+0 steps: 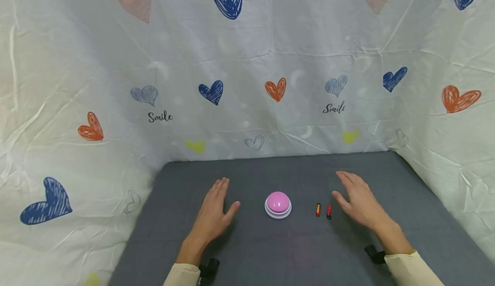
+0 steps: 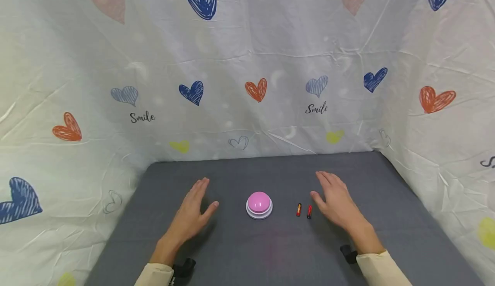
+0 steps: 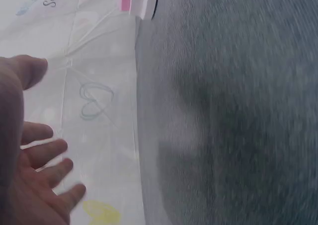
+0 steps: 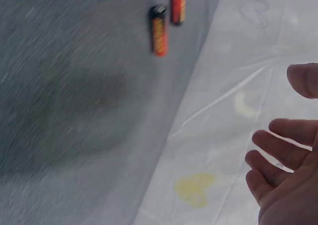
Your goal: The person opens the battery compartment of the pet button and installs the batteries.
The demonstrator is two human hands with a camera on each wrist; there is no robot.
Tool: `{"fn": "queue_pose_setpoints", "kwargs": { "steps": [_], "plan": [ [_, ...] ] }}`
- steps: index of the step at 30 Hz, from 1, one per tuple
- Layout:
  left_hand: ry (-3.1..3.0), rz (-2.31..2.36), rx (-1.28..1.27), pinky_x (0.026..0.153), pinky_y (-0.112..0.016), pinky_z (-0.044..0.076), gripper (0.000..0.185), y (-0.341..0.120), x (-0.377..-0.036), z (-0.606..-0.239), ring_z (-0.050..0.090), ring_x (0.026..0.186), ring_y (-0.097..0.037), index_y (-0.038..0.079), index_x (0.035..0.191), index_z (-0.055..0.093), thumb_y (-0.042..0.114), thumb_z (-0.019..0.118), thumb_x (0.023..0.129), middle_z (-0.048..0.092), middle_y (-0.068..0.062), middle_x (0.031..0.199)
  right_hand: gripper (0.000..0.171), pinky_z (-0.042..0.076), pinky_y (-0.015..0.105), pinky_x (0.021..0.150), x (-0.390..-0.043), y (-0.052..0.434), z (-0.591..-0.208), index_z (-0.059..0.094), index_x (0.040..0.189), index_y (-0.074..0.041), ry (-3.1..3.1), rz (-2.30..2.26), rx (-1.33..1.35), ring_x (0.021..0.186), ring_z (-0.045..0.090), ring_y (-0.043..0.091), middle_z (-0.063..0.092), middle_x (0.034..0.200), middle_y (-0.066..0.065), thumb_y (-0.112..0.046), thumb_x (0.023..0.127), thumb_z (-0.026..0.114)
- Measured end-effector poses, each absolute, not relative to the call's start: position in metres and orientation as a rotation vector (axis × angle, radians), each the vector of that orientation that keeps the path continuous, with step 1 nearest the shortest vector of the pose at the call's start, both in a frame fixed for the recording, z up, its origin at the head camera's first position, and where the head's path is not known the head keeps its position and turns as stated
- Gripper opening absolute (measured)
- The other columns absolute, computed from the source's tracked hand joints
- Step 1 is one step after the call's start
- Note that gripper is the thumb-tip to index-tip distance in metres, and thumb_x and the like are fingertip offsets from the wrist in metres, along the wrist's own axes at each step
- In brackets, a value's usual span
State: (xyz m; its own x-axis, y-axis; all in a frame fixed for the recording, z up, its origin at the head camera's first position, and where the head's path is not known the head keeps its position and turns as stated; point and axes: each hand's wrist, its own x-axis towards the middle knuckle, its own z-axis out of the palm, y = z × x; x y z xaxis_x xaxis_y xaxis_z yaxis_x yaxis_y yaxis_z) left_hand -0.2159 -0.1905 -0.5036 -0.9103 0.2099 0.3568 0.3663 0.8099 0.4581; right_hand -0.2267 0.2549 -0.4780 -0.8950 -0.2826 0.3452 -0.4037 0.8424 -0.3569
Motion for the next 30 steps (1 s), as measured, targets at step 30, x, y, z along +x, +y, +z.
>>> {"fn": "queue_pose_setpoints", "kwargs": {
  "steps": [30],
  "plan": [
    [-2.9, -0.948, -0.533, 0.121, -0.064, 0.051, 0.073, -0.109, -0.233, -0.519, 0.061, 0.141, -0.048, -0.005, 0.15, 0.06, 0.031, 0.088, 0.094, 0.063, -0.03, 0.15, 0.065, 0.062, 0.059, 0.106, -0.268, 0.163, -0.546, 0.067, 0.14, 0.007, -2.728, 0.857, 0.967, 0.126, 0.072, 0.04, 0.075, 0.134, 0.024, -0.033, 0.093, 0.088]
  ]
}}
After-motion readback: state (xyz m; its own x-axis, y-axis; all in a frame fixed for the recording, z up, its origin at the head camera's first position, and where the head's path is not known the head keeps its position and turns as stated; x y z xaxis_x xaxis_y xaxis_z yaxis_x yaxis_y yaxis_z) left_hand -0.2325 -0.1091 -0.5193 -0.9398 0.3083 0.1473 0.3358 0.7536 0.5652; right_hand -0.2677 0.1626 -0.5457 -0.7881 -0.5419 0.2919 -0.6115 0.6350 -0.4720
